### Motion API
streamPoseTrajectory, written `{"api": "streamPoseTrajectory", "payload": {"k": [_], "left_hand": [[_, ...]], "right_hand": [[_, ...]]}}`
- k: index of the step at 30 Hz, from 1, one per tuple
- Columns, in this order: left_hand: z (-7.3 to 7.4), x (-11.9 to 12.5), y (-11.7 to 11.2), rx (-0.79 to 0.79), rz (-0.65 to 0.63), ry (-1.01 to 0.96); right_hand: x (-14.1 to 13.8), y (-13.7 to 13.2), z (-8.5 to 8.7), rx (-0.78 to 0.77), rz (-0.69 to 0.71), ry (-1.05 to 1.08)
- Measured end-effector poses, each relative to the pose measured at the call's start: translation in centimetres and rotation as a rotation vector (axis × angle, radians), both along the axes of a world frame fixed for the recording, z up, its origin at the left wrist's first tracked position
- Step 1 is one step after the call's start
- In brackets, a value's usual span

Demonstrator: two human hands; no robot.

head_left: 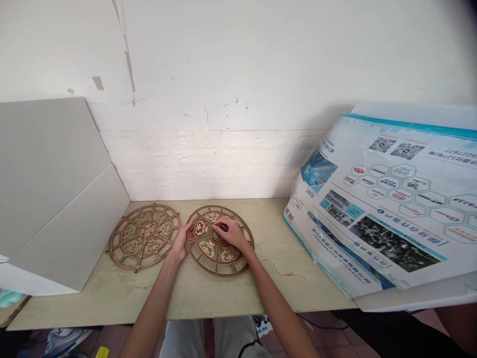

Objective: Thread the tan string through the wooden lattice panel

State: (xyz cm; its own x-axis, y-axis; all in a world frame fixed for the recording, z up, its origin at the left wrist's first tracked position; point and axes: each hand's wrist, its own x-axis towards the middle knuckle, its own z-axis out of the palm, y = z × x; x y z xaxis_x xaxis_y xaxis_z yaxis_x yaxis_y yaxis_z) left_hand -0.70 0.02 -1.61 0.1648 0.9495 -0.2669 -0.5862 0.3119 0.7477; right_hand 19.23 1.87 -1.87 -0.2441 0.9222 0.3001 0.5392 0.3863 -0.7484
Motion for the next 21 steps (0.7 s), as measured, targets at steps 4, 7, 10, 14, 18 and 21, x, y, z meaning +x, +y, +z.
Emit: {"api": "streamPoseTrajectory", "payload": {"k": [4,7,10,14,18,21], "left_hand": [[0.1,0.0,-0.1,-0.013,0.010,0.006],[0.1,0.0,-0.1,-0.015,0.021,0.013],[0.2,0.1,-0.2,-0.015,0.026,0.014],[0.3,0.1,-0.2,-0.010,0.024,0.010],[0.4,0.1,-0.3,-0.019,0.029,0.025],[0.5,0.1,-0.3,-0.018,0.035,0.018]], "right_hand": [[-0.1,0.2,-0.5,0.064,0.000,0.015],[-0.2,0.3,-0.8,0.069,-0.018,0.024],[-0.3,0.4,-1.1,0.089,-0.022,0.053],[-0.3,0.4,-1.2,0.146,0.031,0.037],[-0.3,0.2,-0.8,0.135,0.044,0.004],[-0.4,-0.1,-0.5,0.106,0.041,-0.012]]}}
